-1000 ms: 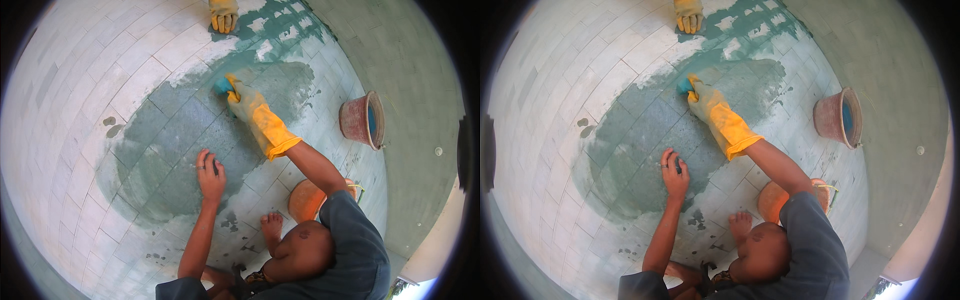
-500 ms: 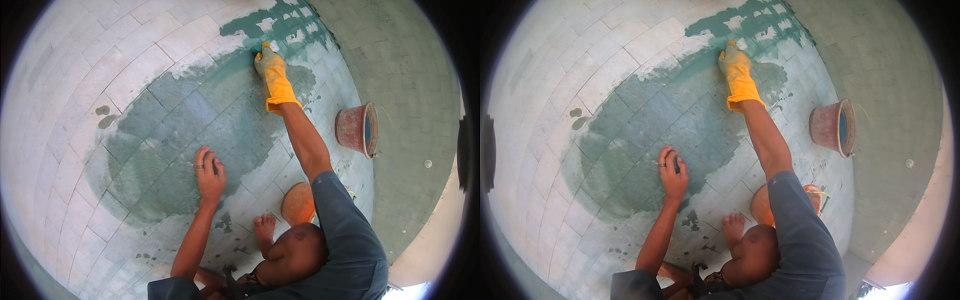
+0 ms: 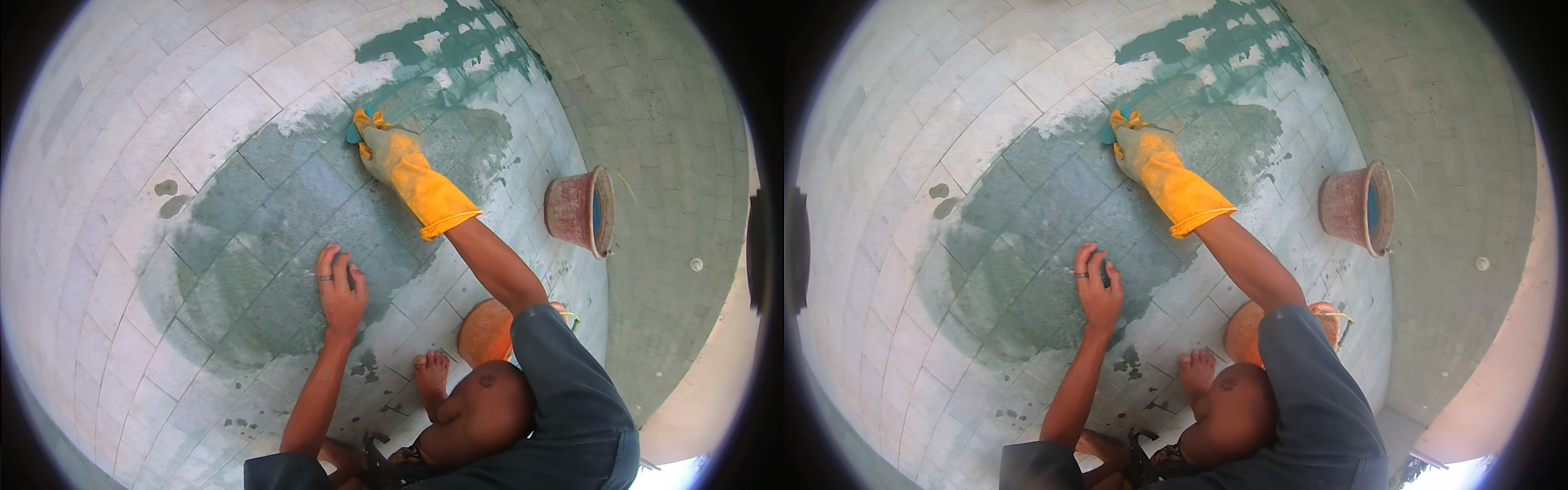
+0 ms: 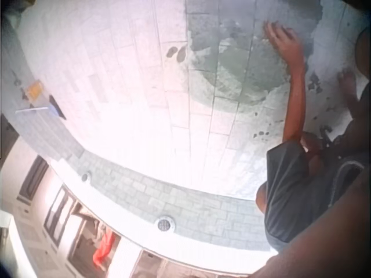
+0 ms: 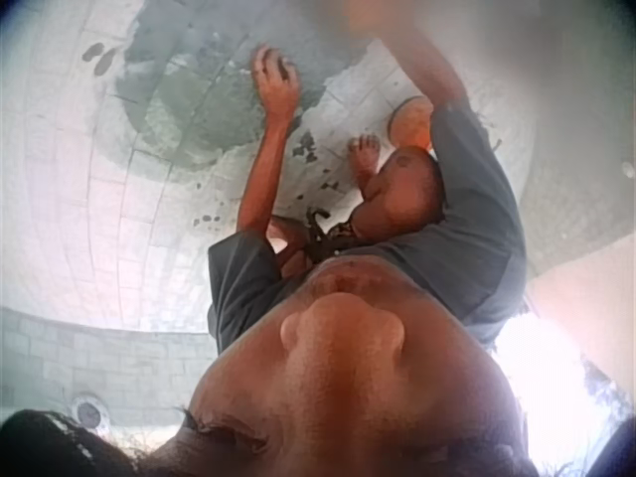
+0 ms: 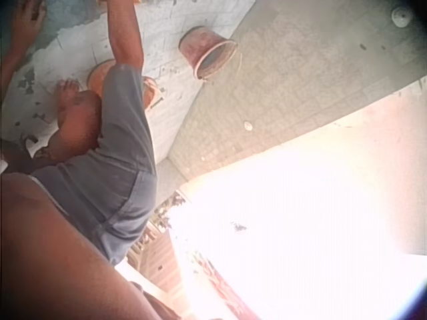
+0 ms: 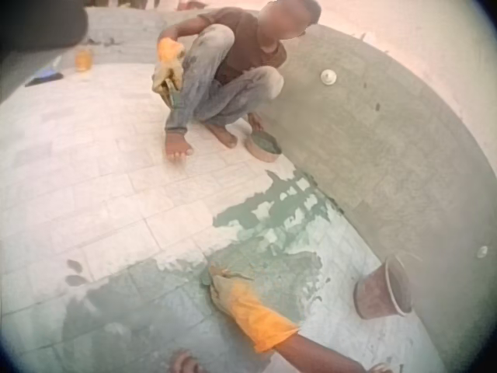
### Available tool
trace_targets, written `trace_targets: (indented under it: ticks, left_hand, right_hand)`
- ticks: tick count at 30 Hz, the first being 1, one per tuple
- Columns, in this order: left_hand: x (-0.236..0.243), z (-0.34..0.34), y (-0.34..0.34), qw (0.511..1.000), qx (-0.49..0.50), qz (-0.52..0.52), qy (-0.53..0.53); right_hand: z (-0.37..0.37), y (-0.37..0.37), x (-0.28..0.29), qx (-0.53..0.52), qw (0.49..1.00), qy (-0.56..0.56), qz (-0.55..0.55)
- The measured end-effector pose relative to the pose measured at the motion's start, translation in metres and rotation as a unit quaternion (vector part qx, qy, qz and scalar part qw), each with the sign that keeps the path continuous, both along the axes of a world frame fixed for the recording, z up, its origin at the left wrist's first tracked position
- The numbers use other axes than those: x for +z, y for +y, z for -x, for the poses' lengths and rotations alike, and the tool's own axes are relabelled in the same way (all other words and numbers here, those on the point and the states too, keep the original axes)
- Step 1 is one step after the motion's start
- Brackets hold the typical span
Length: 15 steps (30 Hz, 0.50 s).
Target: The person applies grout to the gaps between tiles and wipes away the excess residue using a sponge and water from a bucket.
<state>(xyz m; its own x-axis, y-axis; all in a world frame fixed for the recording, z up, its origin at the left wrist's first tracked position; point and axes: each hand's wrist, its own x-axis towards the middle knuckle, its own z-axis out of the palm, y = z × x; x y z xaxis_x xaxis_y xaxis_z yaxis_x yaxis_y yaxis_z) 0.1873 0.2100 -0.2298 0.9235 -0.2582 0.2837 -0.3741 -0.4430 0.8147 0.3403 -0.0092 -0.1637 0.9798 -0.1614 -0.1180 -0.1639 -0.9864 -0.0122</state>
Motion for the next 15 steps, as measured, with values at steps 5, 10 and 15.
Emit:
trace_targets:
  ticks: [5, 10, 15]
  left_hand:
    - [-0.003, 0.002, 0.004, 1.000, 0.007, -0.010, -0.009]
    - [-0.001, 0.005, 0.001, 1.000, 0.022, -0.001, 0.013]
    - [0.000, 0.007, -0.003, 0.998, 0.028, 0.047, 0.008]
  right_hand:
    - [0.033, 0.048, 0.004, 0.066, 0.997, -0.016, -0.045]
    - [0.056, 0.065, 0.003, 0.100, 0.989, -0.037, -0.103]
    - [0.080, 0.053, 0.031, -0.050, 0.944, 0.027, -0.326]
